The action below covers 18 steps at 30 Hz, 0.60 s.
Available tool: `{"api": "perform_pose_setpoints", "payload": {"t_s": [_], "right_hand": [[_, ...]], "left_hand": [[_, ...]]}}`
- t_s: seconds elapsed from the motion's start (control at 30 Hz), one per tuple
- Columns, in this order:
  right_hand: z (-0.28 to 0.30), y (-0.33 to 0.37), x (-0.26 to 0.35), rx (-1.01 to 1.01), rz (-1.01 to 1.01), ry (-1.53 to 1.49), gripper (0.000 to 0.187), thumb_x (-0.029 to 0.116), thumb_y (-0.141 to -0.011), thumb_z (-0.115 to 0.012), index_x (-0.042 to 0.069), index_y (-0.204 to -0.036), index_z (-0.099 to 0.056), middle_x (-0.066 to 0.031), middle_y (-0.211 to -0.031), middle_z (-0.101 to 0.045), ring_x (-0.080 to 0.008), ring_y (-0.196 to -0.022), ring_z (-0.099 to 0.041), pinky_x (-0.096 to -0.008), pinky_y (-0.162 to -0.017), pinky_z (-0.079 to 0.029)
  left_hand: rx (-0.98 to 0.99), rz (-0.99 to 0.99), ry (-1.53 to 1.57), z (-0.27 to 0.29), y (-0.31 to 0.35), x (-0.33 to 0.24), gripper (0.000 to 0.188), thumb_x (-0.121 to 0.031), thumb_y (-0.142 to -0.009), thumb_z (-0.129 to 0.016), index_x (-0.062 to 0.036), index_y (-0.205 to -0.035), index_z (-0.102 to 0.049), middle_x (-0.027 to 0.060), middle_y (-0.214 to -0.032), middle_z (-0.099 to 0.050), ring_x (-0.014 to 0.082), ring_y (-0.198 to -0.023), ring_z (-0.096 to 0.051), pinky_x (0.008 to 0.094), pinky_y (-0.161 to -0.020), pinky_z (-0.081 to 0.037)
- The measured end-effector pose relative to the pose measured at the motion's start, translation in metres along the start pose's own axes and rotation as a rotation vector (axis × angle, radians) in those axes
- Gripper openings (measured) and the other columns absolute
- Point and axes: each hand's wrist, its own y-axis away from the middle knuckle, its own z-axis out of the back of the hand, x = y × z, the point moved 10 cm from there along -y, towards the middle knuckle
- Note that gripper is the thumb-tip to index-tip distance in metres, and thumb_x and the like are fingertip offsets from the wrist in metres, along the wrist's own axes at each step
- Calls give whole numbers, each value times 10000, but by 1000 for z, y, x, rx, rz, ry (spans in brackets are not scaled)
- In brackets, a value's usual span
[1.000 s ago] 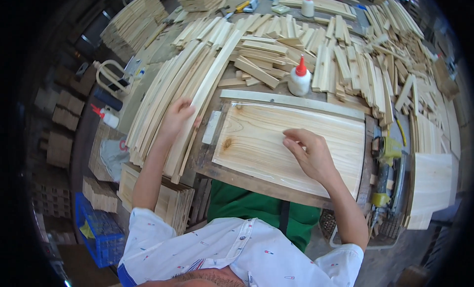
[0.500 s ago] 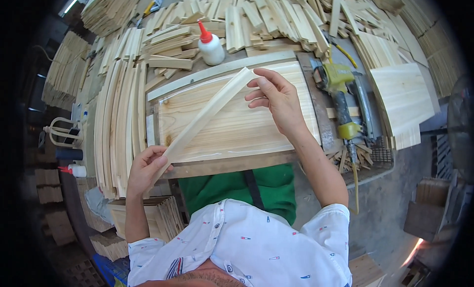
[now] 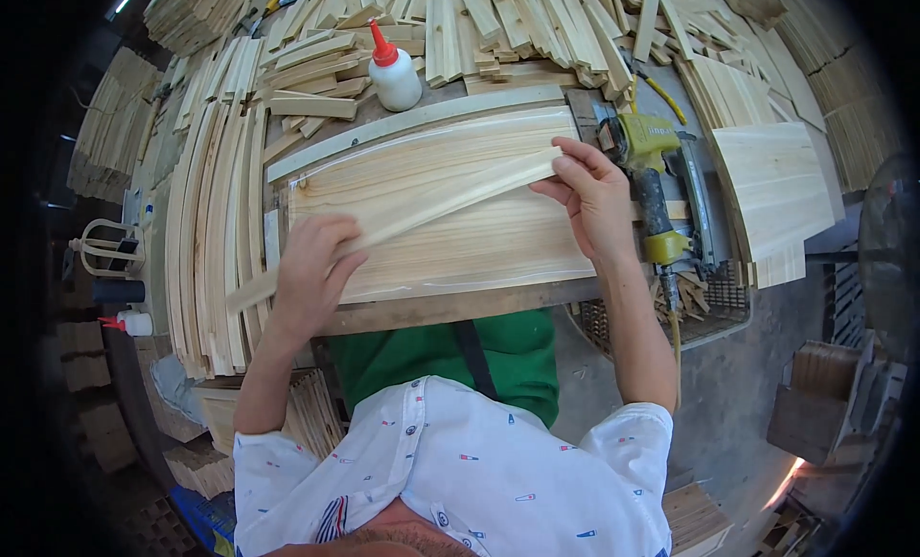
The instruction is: Assemble wooden trays using wood glue and a pneumatic nailer.
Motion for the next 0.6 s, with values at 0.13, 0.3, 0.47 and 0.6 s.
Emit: {"api": "perform_pose_setpoints", "payload": {"t_s": [0.13,0.3,0.47,0.6], "right_hand": [[23,6,17,-69,60,121,267,0,-928,-557,-70,-1185,-570,-112,-993,-630,-177,-853,-661,-315,-772,-608],[46,32,80,-200,419,684,289,87,-951,-563,-43,-1209,-562,-97,-1061,-637,-159,-972,-624,-271,-871,-498],[58,45,102,-310,534,1288,310,115,-919,-595,-35,-1188,-561,-160,-1093,-616,-277,-1036,-603,-362,-906,-470],[64,43,90,-311,459,1521,354,138,-910,-605,-29,-1217,-543,-196,-1154,-576,-344,-1097,-561,-405,-929,-452]], "left_hand": [[-58,-113,122,-22,-32,0,190,-22,-769,-685,-16,-944,-613,129,-991,-587,323,-938,-553,399,-817,-463],[-84,-109,102,-43,-63,37,201,-57,-796,-666,-3,-988,-644,133,-995,-596,322,-961,-552,398,-845,-460],[-53,29,88,-75,-92,86,244,-106,-809,-681,-41,-1044,-700,102,-1037,-629,281,-1002,-552,364,-890,-449],[-55,50,129,-89,-98,91,217,-101,-796,-695,-32,-1001,-719,101,-993,-642,281,-984,-556,362,-886,-453]]}}
